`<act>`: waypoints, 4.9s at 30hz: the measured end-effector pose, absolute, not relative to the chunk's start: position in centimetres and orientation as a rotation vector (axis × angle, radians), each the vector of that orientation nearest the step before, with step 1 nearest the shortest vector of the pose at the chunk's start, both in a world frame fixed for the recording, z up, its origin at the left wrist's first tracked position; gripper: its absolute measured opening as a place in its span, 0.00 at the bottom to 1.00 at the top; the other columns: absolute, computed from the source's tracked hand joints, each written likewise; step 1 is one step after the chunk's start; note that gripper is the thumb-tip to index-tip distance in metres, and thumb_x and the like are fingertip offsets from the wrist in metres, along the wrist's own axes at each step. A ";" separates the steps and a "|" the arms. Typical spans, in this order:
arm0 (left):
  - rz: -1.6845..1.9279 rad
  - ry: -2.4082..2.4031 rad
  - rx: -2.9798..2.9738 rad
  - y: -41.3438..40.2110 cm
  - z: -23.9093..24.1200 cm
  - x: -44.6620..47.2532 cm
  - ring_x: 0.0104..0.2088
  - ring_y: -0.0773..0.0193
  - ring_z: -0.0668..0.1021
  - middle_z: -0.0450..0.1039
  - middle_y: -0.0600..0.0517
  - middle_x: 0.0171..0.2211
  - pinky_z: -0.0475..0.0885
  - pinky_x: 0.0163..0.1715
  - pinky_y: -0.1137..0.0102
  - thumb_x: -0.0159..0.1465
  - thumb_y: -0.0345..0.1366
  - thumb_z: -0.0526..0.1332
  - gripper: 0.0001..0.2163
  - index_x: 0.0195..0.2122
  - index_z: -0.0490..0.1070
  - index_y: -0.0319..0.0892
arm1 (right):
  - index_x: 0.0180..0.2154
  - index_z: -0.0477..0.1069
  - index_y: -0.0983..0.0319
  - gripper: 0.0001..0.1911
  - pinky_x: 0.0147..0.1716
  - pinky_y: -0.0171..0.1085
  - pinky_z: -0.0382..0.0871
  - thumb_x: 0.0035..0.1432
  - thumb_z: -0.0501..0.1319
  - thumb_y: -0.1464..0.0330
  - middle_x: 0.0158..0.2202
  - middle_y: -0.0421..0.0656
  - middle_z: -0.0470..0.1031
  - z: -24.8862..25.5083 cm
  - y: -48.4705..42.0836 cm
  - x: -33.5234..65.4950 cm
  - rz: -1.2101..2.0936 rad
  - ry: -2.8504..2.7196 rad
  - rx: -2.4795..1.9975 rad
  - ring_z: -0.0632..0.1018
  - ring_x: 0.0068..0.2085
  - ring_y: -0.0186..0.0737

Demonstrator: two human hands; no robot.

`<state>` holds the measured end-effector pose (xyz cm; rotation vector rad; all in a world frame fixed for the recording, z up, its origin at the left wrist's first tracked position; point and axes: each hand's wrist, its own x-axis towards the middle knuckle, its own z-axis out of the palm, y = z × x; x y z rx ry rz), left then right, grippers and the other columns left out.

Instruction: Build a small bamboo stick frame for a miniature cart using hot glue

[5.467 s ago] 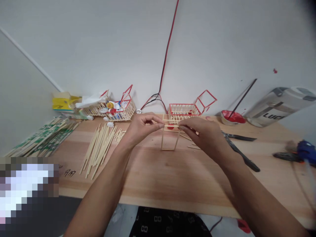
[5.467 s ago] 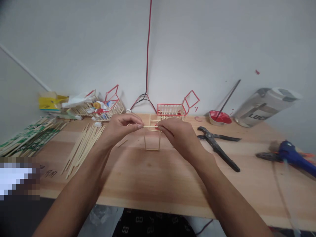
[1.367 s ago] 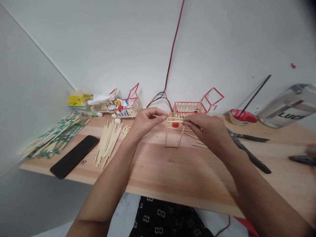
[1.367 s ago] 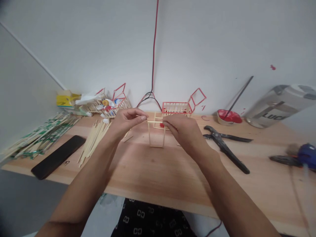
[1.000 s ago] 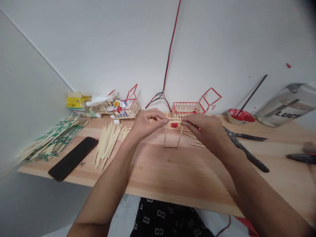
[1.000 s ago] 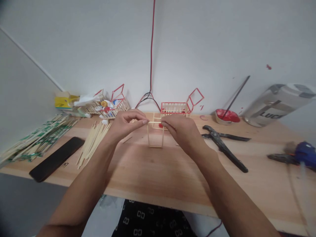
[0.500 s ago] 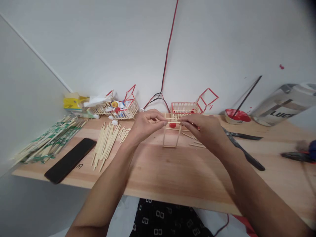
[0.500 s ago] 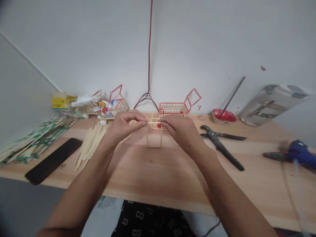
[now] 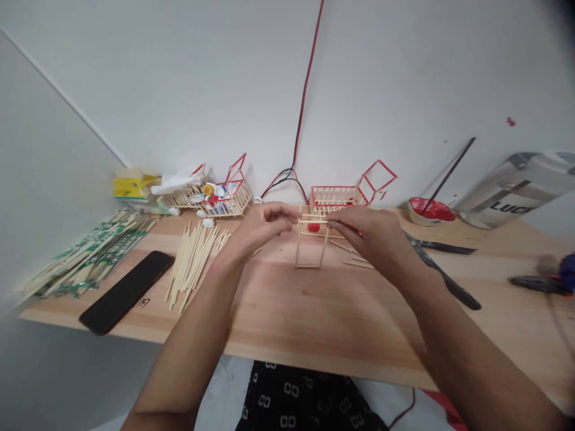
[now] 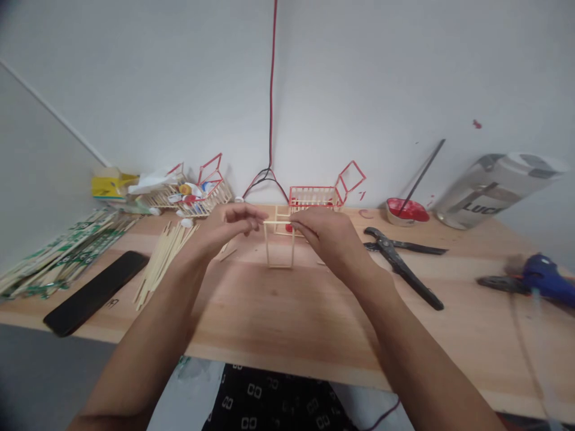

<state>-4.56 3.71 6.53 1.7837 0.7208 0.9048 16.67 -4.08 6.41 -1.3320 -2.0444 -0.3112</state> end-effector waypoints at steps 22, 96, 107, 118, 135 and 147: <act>0.694 0.671 1.929 3.8 5.8 -4.3 0.32 0.66 0.76 0.78 0.48 0.30 0.67 0.33 0.72 0.56 0.40 0.65 0.11 0.29 0.78 0.36 | 0.34 0.76 0.59 0.12 0.30 0.35 0.68 0.63 0.54 0.69 0.30 0.44 0.78 7.3 -4.3 16.7 -0.447 -2.175 -1.329 0.77 0.33 0.39; 0.715 0.609 1.856 4.2 5.1 -3.9 0.26 0.70 0.72 0.75 0.50 0.26 0.66 0.28 0.75 0.56 0.40 0.65 0.11 0.32 0.78 0.36 | 0.45 0.67 0.61 0.15 0.34 0.37 0.66 0.58 0.58 0.60 0.38 0.43 0.74 4.5 -3.4 16.0 0.523 -1.869 -1.415 0.72 0.33 0.35; 0.720 0.604 1.864 4.3 4.7 -3.9 0.26 0.70 0.72 0.76 0.48 0.28 0.67 0.27 0.74 0.56 0.42 0.65 0.13 0.32 0.78 0.35 | 0.35 0.69 0.60 0.05 0.34 0.35 0.62 0.58 0.56 0.66 0.33 0.41 0.73 5.1 -2.9 16.2 0.327 -1.975 -1.356 0.71 0.34 0.36; 0.712 0.590 1.877 4.3 4.7 -3.7 0.25 0.71 0.71 0.72 0.51 0.24 0.66 0.26 0.75 0.56 0.44 0.64 0.14 0.31 0.77 0.35 | 0.32 0.67 0.61 0.02 0.33 0.35 0.61 0.57 0.57 0.72 0.31 0.42 0.70 7.0 -3.5 15.7 0.046 -2.046 -1.322 0.69 0.34 0.37; 0.720 0.562 1.838 4.2 4.7 -3.6 0.25 0.71 0.72 0.72 0.52 0.22 0.67 0.28 0.75 0.57 0.42 0.64 0.13 0.29 0.77 0.34 | 0.32 0.67 0.60 0.03 0.32 0.36 0.62 0.56 0.58 0.73 0.31 0.42 0.70 6.9 -3.5 15.7 -0.025 -2.034 -1.292 0.70 0.34 0.37; 0.707 0.583 1.821 4.3 4.6 -3.6 0.25 0.70 0.73 0.73 0.51 0.23 0.69 0.28 0.75 0.56 0.44 0.65 0.14 0.30 0.77 0.35 | 0.31 0.66 0.61 0.03 0.32 0.36 0.61 0.57 0.56 0.73 0.30 0.41 0.68 6.4 -3.4 15.6 0.000 -2.000 -1.289 0.69 0.33 0.37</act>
